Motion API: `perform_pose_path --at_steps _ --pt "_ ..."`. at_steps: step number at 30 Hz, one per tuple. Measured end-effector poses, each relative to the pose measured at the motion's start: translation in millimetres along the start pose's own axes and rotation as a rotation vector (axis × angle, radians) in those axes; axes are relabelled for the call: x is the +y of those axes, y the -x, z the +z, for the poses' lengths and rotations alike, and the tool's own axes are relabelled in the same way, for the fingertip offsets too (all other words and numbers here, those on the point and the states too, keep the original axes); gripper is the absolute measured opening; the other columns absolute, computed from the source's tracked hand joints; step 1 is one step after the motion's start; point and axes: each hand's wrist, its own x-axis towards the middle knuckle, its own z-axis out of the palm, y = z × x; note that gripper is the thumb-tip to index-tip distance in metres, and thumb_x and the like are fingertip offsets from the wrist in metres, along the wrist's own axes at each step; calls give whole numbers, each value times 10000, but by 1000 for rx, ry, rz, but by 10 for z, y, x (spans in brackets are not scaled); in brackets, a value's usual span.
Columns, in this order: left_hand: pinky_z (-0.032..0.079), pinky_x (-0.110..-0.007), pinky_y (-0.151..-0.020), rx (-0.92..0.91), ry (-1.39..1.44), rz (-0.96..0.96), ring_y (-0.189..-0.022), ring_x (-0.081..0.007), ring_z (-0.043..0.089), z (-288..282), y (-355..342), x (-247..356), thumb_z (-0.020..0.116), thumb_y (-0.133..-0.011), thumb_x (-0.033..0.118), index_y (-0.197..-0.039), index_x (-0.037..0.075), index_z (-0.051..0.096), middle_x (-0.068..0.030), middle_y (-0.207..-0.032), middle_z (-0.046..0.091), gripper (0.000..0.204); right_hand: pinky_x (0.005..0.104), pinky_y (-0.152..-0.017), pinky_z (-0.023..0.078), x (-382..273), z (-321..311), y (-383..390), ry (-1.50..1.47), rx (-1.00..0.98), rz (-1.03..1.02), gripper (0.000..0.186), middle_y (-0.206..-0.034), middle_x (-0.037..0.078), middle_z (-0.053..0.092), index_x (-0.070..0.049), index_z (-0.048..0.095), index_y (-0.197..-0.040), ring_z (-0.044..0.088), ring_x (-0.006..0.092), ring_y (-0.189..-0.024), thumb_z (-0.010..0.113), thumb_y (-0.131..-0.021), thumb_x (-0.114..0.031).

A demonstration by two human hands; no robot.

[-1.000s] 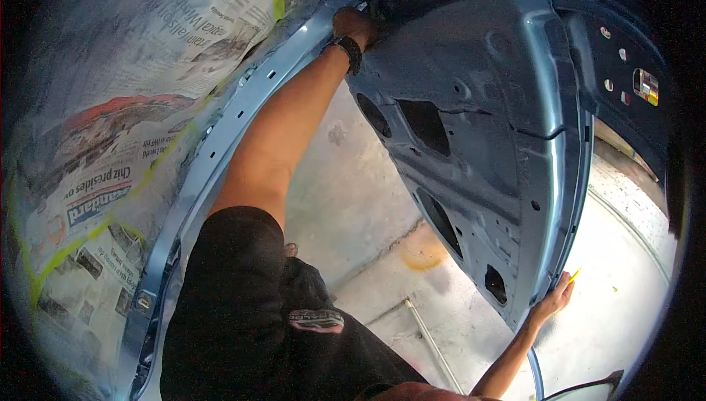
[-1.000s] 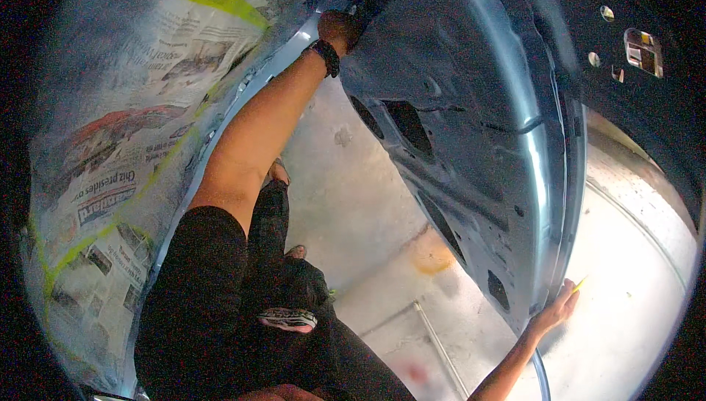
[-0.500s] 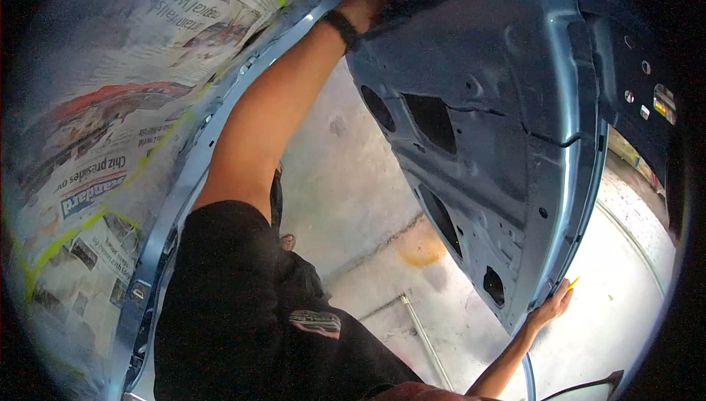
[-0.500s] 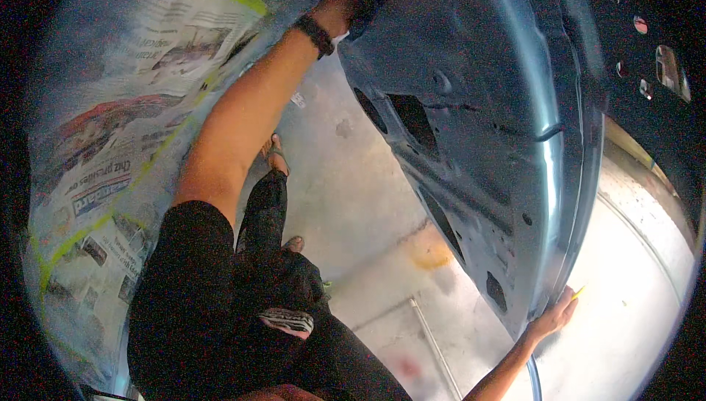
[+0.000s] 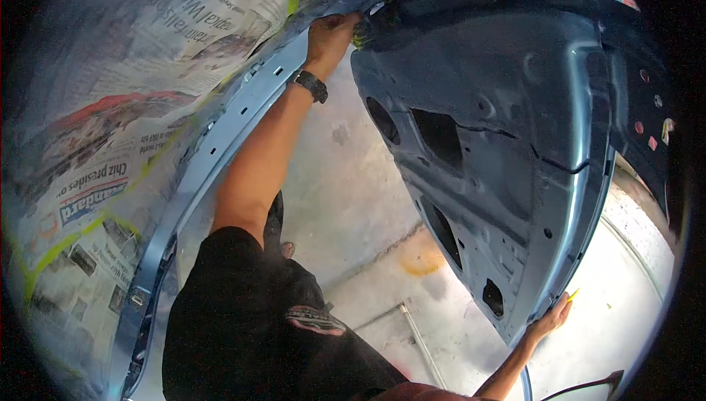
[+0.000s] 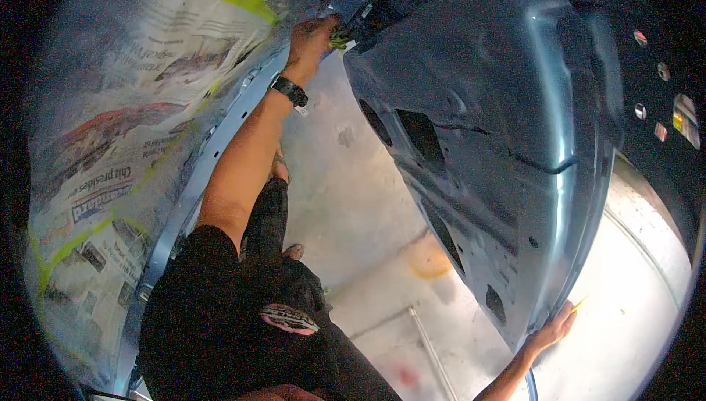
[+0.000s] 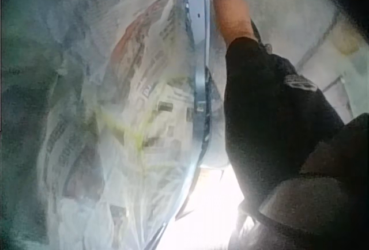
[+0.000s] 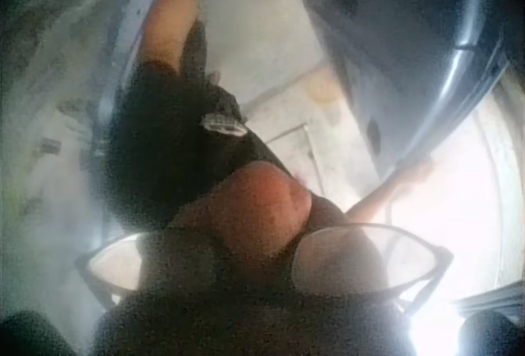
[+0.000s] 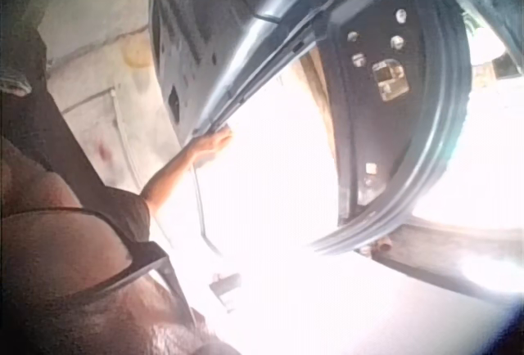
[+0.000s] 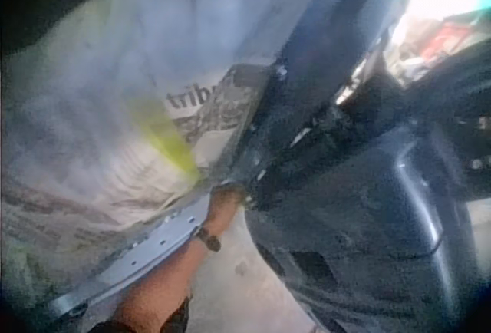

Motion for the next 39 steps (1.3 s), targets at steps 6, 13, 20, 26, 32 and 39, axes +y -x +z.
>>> perform_pose_path --at_steps 6,13,20,26,32,39 --pt "516 -395 -799 23 -391 293 -897 -321 670 296 19 -59 632 -796 173 -1005 88 667 -180 -921 685 229 314 -747 402 -4 48 44 -11 64 -3 369 -858 74 523 37 569 -956 463 164 -791 485 -974 -321" --pt "518 -425 -773 -147 -757 687 -877 -358 649 300 -205 26 577 -874 226 -1162 139 610 -177 -975 673 302 310 -788 405 -69 52 76 -2 45 -38 379 -884 78 544 40 572 -1022 486 165 -821 482 -975 -324" --pt "532 -427 -751 -265 -1062 974 -919 -348 632 196 -364 91 513 -874 151 -1173 172 596 -143 -1046 627 311 324 -836 405 -74 68 83 33 57 -11 411 -954 102 570 56 579 -1087 508 192 -879 474 -970 -323" --pt "545 -409 -777 -375 -1225 1137 -926 -321 637 215 -398 247 506 -853 103 -1137 154 604 -112 -1144 587 304 332 -876 396 -63 46 93 63 44 -30 443 -1005 136 579 68 575 -1136 517 214 -925 458 -970 -326" --pt "546 -407 -770 -385 -1201 1135 -923 -310 640 341 -511 214 496 -845 83 -1103 149 610 -109 -1136 590 289 342 -879 392 64 -17 -2 88 62 -39 438 -994 139 574 81 574 -1122 513 224 -920 461 -970 -315" --pt "547 -429 -706 -190 -981 1034 -818 -343 652 371 -447 14 510 -857 110 -1111 158 597 -97 -1005 633 273 344 -918 390 -29 19 48 199 100 -67 453 -1088 164 571 93 544 -1167 517 241 -991 473 -969 -309"
